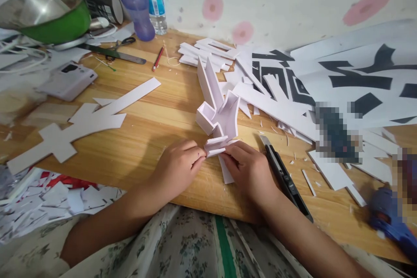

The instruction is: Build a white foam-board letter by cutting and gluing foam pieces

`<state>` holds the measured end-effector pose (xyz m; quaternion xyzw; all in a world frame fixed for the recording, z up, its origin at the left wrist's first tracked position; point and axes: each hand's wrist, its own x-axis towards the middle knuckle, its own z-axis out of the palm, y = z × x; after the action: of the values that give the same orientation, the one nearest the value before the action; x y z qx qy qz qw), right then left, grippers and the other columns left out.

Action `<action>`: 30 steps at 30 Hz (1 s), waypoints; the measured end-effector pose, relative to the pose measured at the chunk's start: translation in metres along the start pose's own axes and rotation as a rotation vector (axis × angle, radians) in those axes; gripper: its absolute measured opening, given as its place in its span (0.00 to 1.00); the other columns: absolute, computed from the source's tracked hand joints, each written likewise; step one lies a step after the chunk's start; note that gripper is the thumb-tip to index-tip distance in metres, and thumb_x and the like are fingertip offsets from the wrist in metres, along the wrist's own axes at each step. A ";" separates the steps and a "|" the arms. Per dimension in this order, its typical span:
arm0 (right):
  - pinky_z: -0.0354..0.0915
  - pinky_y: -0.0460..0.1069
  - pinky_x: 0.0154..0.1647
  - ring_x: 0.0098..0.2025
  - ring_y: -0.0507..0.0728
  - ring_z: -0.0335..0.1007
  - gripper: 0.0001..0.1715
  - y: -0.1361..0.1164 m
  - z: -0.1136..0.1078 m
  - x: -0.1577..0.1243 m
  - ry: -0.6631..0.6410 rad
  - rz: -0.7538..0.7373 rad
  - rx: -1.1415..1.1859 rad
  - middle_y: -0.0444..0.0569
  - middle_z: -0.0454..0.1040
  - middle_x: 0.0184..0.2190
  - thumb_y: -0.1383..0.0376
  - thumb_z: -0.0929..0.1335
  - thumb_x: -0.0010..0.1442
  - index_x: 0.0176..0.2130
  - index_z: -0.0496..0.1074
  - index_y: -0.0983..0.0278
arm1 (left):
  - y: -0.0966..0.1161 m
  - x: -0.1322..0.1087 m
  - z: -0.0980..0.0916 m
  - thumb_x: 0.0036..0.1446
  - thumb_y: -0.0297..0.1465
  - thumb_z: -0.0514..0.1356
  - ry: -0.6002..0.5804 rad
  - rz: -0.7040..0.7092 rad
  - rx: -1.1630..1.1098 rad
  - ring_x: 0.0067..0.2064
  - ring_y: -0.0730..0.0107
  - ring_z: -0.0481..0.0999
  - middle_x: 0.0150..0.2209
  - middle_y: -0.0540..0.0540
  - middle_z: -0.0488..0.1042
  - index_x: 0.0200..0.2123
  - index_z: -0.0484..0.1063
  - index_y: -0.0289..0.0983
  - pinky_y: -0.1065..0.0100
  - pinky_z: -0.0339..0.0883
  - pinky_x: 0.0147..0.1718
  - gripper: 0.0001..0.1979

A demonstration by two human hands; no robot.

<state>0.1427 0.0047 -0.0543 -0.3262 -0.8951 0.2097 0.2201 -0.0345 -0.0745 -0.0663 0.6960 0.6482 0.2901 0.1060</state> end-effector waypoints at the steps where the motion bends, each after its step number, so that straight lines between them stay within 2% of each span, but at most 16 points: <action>1: 0.67 0.47 0.36 0.34 0.54 0.72 0.10 0.000 0.000 0.000 0.003 0.000 -0.002 0.49 0.75 0.32 0.68 0.63 0.63 0.35 0.75 0.63 | 0.000 0.000 0.000 0.59 0.25 0.55 -0.009 -0.002 0.001 0.32 0.70 0.70 0.28 0.49 0.72 0.27 0.73 0.36 0.70 0.61 0.31 0.09; 23: 0.68 0.48 0.37 0.37 0.54 0.73 0.10 0.001 0.003 -0.001 -0.005 -0.002 -0.006 0.49 0.76 0.34 0.69 0.63 0.63 0.37 0.74 0.62 | -0.005 0.001 -0.001 0.61 0.26 0.53 -0.050 0.036 -0.003 0.31 0.69 0.68 0.27 0.49 0.69 0.28 0.73 0.37 0.68 0.59 0.30 0.11; 27: 0.68 0.48 0.37 0.36 0.54 0.73 0.09 -0.001 0.001 -0.002 -0.023 0.005 0.001 0.50 0.75 0.34 0.68 0.63 0.63 0.36 0.73 0.63 | -0.006 0.001 -0.001 0.60 0.25 0.54 -0.064 0.006 -0.042 0.32 0.69 0.70 0.28 0.48 0.71 0.28 0.73 0.37 0.68 0.60 0.32 0.10; 30: 0.68 0.47 0.36 0.35 0.53 0.72 0.07 -0.003 -0.006 -0.006 0.022 -0.011 0.009 0.49 0.74 0.33 0.68 0.64 0.63 0.39 0.72 0.63 | -0.006 0.001 -0.002 0.58 0.24 0.55 -0.041 -0.011 -0.103 0.32 0.70 0.71 0.28 0.49 0.72 0.29 0.73 0.37 0.69 0.62 0.32 0.09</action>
<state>0.1486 -0.0004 -0.0496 -0.3224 -0.8936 0.2088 0.2324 -0.0404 -0.0734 -0.0676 0.6919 0.6339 0.3081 0.1564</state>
